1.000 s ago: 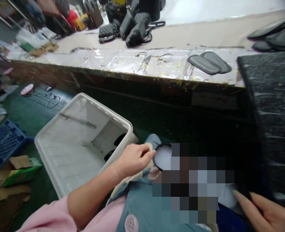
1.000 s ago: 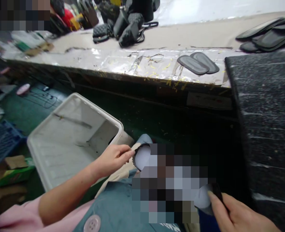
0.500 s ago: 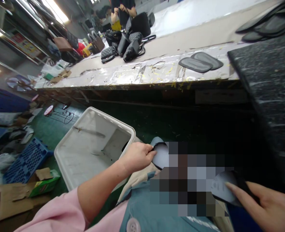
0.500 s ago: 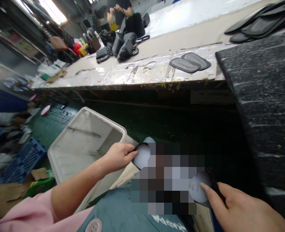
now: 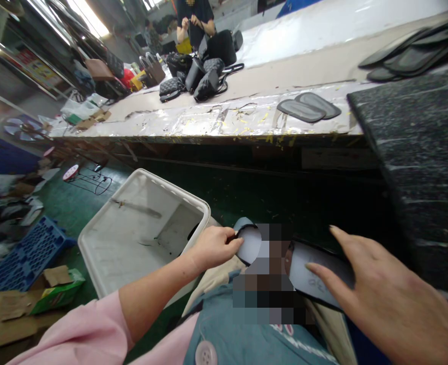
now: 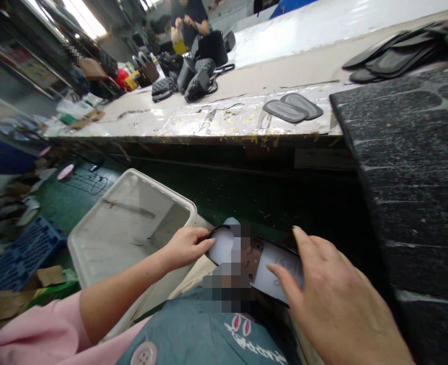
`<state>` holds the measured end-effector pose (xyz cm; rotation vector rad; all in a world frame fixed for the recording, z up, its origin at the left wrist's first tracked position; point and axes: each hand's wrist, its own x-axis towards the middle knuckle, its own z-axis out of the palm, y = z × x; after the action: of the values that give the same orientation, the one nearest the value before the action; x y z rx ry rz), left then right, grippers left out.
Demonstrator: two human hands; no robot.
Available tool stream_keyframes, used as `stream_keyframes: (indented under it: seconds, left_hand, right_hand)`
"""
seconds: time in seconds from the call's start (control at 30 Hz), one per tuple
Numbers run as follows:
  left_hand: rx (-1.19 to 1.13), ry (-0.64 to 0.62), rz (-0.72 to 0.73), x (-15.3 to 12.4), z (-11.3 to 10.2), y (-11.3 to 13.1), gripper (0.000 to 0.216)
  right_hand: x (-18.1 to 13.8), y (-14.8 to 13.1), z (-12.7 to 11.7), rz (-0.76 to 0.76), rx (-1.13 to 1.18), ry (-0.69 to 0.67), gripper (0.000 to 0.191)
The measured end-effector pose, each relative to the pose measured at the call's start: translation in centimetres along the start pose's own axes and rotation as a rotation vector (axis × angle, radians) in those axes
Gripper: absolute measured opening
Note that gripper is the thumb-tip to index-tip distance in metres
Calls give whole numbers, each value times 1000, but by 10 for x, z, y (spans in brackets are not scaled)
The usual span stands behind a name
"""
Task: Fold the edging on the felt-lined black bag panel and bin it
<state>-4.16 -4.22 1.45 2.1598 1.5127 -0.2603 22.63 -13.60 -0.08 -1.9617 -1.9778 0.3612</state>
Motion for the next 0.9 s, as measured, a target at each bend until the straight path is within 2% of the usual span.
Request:
stream_keyframes:
  seconds: [0.07, 0.17, 0.27, 0.37, 0.57, 0.8, 0.9]
  left_hand:
    - [-20, 42, -26, -2, 3, -1, 41]
    - [-5, 98, -40, -1, 5, -1, 45]
    - [-1, 104, -14, 4, 3, -1, 42]
    - [-10, 100, 14, 9, 2, -2, 39]
    - [90, 210, 112, 5, 12, -1, 36]
    - [139, 268, 251, 1, 21, 1, 25]
    - [134, 251, 245, 2, 18, 1, 24]
  right_hand:
    - [28, -33, -5, -38, -1, -102, 65]
    - [66, -67, 8, -97, 3, -285, 70]
    - [93, -79, 29, -12, 20, -509, 75]
    - [106, -79, 41, 59, 27, -643, 65]
    - [112, -81, 43, 66, 23, -702, 38]
    - [111, -84, 43, 66, 43, -684, 27]
    - [111, -82, 45, 60, 55, -667, 26]
